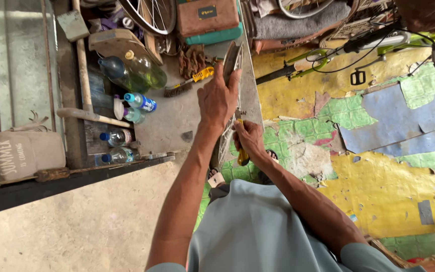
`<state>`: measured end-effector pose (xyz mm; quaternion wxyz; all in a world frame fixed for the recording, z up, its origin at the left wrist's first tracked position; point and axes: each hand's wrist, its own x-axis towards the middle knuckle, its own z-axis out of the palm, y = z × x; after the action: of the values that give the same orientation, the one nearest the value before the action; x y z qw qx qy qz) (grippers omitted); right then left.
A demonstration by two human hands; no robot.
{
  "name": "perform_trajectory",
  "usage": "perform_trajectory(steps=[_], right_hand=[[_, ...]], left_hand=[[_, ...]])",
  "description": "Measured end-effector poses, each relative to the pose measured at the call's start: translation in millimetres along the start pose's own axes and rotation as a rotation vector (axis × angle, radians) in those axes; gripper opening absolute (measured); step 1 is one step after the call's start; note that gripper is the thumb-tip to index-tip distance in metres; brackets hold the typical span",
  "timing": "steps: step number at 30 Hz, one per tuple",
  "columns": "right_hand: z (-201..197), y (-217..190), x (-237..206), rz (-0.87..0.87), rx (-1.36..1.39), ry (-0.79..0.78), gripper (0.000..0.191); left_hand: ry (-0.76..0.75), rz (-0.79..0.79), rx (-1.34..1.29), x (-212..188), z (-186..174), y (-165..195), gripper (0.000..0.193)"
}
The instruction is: The person repeatedly adjusts the spokes of a bicycle wheel using a yellow spoke wrench. They rotate the wheel and tighten or loosen individual spokes to true the wheel. The person works methodically around the rim, checking alignment by hand.
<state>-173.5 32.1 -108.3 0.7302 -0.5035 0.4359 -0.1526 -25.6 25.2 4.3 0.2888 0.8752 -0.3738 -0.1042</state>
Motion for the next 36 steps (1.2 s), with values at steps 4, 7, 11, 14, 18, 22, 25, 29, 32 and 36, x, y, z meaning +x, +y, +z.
perform_trajectory(steps=[4,7,11,14,18,22,25,29,32,36], right_hand=[[-9,-2,-1,-0.021,-0.106,0.039,0.034],[-21,-1,11,-0.091,-0.231,-0.028,0.035],[-36,-1,38,-0.191,-0.463,-0.073,0.035],[-48,-7,55,-0.375,-0.860,-0.091,0.037],[-64,-18,63,-0.472,-0.998,-0.130,0.031],[-70,-31,63,-0.506,-1.192,-0.163,0.027],[-74,-41,63,-0.776,-1.188,-0.166,0.019],[-82,-63,70,-1.066,-1.304,-0.222,0.009],[-89,-76,75,-1.192,-1.382,-0.252,0.014],[-91,-79,82,-1.280,-1.452,-0.273,0.018]], left_hand=[[0.001,-0.006,0.021,3,-3,1,0.061],[0.001,-0.006,-0.016,6,-4,-3,0.060],[-0.025,-0.026,0.011,8,-4,-4,0.060],[-0.030,-0.014,-0.010,10,-4,-3,0.060],[-0.017,0.015,0.024,12,-6,-3,0.060],[-0.058,0.023,-0.005,15,-7,-6,0.056],[0.019,0.148,-0.033,20,-7,-9,0.055],[-0.146,0.173,-0.096,39,-13,-15,0.055],[-0.214,0.217,-0.074,50,-14,-16,0.058],[-0.254,0.234,-0.024,57,-11,-13,0.065]])
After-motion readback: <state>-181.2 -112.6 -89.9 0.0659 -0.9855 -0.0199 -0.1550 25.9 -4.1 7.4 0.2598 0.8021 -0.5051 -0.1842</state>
